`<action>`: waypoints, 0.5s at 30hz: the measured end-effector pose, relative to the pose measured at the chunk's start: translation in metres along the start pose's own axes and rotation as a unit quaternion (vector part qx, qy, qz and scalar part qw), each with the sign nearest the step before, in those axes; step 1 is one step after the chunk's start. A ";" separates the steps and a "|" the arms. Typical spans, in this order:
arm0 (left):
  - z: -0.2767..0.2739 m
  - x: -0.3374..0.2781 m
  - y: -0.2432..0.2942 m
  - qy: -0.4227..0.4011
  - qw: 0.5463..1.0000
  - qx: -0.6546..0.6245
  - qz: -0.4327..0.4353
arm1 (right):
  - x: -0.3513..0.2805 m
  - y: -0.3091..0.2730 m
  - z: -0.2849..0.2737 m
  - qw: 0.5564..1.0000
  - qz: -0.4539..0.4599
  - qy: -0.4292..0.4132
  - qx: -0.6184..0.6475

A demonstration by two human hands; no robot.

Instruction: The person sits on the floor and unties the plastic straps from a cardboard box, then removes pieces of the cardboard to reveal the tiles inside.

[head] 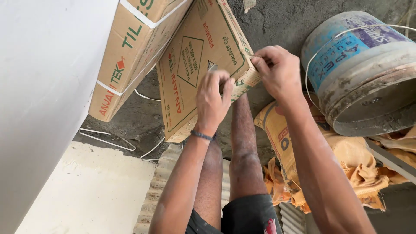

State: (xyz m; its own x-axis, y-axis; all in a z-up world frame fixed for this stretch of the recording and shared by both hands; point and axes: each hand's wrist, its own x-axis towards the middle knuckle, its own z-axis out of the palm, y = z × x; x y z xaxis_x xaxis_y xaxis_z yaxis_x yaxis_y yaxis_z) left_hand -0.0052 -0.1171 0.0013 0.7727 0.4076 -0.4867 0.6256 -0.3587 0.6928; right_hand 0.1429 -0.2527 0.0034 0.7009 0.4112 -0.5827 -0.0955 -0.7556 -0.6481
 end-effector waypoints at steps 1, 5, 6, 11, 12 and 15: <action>-0.004 0.007 0.008 0.091 0.991 -0.045 0.084 | 0.001 0.000 -0.002 0.996 -0.070 0.007 -0.058; 0.011 0.016 0.025 0.143 0.984 0.053 0.092 | 0.027 0.001 -0.016 0.973 -0.216 -0.017 -0.080; 0.017 0.017 0.022 0.164 0.982 0.058 0.075 | 0.036 0.005 -0.019 0.958 -0.250 -0.071 -0.121; 0.026 0.015 0.015 0.170 0.982 0.081 0.030 | 0.054 0.021 -0.013 0.905 -0.290 -0.230 -0.208; 0.027 0.015 0.015 0.169 0.982 0.082 0.019 | 0.053 0.025 -0.010 0.916 -0.268 -0.237 -0.180; 0.030 0.017 0.011 0.177 0.980 0.092 0.009 | 0.038 0.043 0.011 0.959 -0.188 -0.189 -0.098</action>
State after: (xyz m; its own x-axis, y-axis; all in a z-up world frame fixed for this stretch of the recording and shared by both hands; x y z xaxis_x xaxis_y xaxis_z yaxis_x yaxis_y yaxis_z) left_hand 0.0180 -0.1400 -0.0151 0.7190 0.6532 -0.2373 0.6455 -0.5013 0.5762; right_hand 0.1579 -0.2636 -0.0519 0.3507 0.8011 -0.4850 0.2745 -0.5831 -0.7646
